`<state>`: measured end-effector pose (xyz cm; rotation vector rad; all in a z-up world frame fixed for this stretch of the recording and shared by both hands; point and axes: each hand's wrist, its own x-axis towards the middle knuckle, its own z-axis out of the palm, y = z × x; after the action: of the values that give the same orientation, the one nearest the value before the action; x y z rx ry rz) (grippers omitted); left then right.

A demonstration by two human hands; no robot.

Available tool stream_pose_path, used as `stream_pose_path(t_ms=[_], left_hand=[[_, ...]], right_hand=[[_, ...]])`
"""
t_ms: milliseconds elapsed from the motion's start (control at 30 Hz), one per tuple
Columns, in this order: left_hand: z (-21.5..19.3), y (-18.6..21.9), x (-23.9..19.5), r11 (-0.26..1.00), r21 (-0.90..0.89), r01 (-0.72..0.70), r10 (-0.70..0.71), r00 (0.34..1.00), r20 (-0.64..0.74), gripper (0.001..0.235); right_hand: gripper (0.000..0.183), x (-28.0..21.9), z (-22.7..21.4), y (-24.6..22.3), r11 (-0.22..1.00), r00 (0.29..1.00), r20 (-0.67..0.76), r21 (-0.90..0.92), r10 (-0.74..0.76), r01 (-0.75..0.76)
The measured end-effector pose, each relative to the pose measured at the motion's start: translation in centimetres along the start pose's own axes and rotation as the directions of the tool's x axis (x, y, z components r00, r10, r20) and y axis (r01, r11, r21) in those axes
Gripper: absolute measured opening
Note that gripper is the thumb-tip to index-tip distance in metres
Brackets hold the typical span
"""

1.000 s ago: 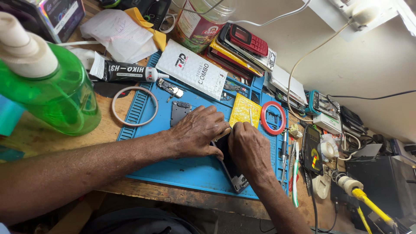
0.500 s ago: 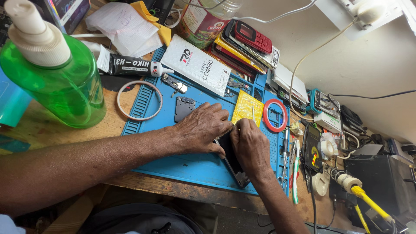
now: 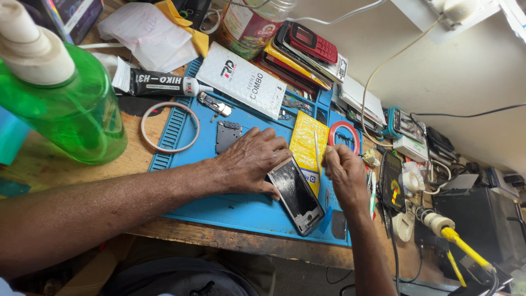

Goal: The person uses a metal spudger to scrape adhesive residue from the back of a smartphone screen assembly. The person repeatedly scrapes different areas of the screen's back surface while holding it on a blue work mat.

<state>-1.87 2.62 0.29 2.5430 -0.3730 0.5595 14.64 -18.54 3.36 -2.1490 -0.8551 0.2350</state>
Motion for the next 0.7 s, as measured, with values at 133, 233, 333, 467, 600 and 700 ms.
stream_pose_path(t_ms=[133, 233, 333, 467, 600, 700], left_hand=[[0.6, 0.1, 0.2, 0.996, 0.001, -0.092, 0.092, 0.995, -0.045, 0.097], [1.1, 0.0, 0.5, 0.999, -0.021, -0.035, 0.037, 0.993, 0.113, 0.089], [0.9, 0.0, 0.8, 0.991, 0.103, -0.089, 0.080, 0.993, 0.085, 0.068], [0.6, 0.3, 0.9, 0.986, 0.091, -0.137, 0.127, 0.986, 0.110, 0.078], [0.5, 0.7, 1.0, 0.988, 0.018, -0.150, 0.148, 0.983, 0.106, 0.089], [0.5, 0.9, 0.9, 0.985, 0.043, -0.166, 0.161, 0.981, 0.108, 0.089]], right_hand=[[0.016, -2.6, -2.4, -1.4, 0.908, 0.984, -0.072, -0.402, -0.163, 0.121], [0.013, -4.7, -3.2, -2.4, 0.944, 0.998, 0.054, -0.328, -0.007, 0.025], [0.014, -6.3, -3.2, -3.0, 0.943, 0.989, 0.133, -0.332, 0.060, -0.013], [0.014, -7.0, -2.6, -3.0, 0.896, 0.990, 0.117, -0.443, 0.072, -0.013], [0.014, -6.7, -1.1, -2.9, 0.900, 0.990, 0.107, -0.415, -0.096, 0.132], [0.014, -6.0, -0.3, -3.1, 0.885, 0.981, 0.121, -0.426, -0.151, 0.188]])
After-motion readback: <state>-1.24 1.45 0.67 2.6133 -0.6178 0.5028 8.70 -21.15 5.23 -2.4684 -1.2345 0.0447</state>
